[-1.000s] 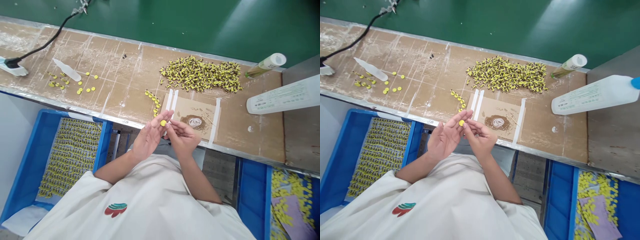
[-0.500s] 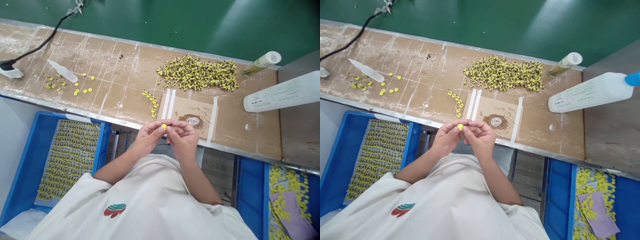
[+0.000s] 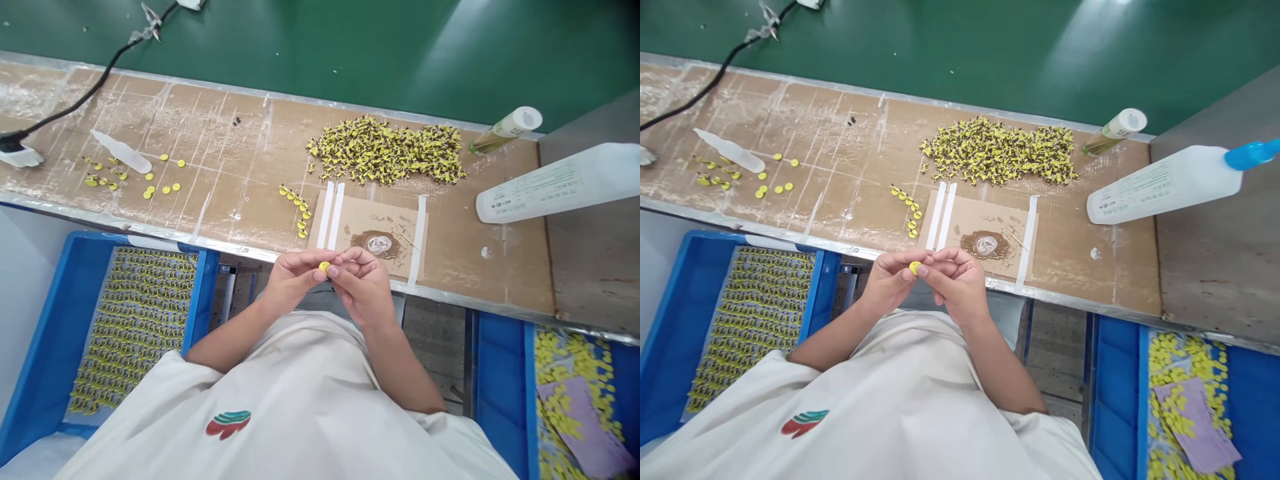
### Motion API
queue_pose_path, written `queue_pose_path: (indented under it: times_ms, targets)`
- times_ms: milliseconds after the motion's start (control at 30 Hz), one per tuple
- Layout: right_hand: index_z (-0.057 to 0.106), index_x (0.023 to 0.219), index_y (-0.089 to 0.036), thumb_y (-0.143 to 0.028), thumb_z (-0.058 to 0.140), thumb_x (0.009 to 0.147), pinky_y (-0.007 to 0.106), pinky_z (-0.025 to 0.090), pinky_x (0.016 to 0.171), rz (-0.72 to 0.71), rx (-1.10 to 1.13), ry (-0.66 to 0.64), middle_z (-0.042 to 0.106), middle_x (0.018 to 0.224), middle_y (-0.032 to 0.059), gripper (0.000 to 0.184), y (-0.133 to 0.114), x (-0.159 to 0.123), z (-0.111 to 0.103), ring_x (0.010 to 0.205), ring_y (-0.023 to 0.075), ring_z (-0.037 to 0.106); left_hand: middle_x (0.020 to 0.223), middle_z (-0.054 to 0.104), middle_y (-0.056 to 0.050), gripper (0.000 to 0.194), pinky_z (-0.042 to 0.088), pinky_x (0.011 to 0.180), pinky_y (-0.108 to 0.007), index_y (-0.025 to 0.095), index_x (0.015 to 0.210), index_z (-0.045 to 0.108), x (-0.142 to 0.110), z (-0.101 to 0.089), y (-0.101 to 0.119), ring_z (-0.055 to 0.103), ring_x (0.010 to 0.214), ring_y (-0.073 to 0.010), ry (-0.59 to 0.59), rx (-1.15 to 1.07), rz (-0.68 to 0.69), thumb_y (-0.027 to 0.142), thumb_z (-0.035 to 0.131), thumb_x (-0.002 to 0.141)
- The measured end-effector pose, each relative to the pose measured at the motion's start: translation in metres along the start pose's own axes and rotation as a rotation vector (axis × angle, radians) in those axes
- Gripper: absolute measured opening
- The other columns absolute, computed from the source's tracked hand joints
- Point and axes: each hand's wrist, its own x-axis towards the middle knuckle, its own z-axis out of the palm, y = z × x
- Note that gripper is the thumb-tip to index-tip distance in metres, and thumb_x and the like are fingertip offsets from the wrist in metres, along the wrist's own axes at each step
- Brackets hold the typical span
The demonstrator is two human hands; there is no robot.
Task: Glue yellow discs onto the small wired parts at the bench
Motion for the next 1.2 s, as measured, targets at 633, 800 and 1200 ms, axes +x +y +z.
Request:
queue_pose_path:
  times_ms: [633,800,1200]
  targets:
    - [0.072,0.103,-0.019,-0.039,0.073,0.080,0.045,0.055,0.081,-0.612,-1.245,0.663,0.075,0.092,0.0064,0.030,-0.074,0.112,-0.137,0.066,0.0206,0.066,0.100,0.078,-0.004,0.027,0.060,0.086,-0.026,0.022,0.095,0.079,0.019,-0.001,-0.009,0.074,0.076,-0.0101,0.191,-0.098,-0.100,0.025,0.088,0.069]
    - [0.073,0.095,-0.016,-0.040,0.070,0.084,0.047,0.050,0.093,-0.561,-1.400,0.586,0.074,0.094,0.0118,0.026,-0.084,0.163,-0.150,0.093,0.0289,0.068,0.101,0.078,-0.004,0.022,0.059,0.089,-0.026,0.021,0.095,0.078,0.020,0.001,-0.013,0.074,0.082,-0.0106,0.194,-0.114,-0.106,0.028,0.084,0.075]
    - [0.075,0.083,-0.017,-0.037,0.081,0.073,0.035,0.055,0.072,-0.598,-1.120,0.466,0.074,0.083,0.0061,0.024,-0.083,0.171,-0.170,0.071,0.0194,0.066,0.099,0.078,-0.004,0.024,0.059,0.090,-0.027,0.020,0.095,0.078,0.024,0.004,-0.020,0.074,0.080,-0.0101,0.222,-0.125,-0.132,0.027,0.086,0.073]
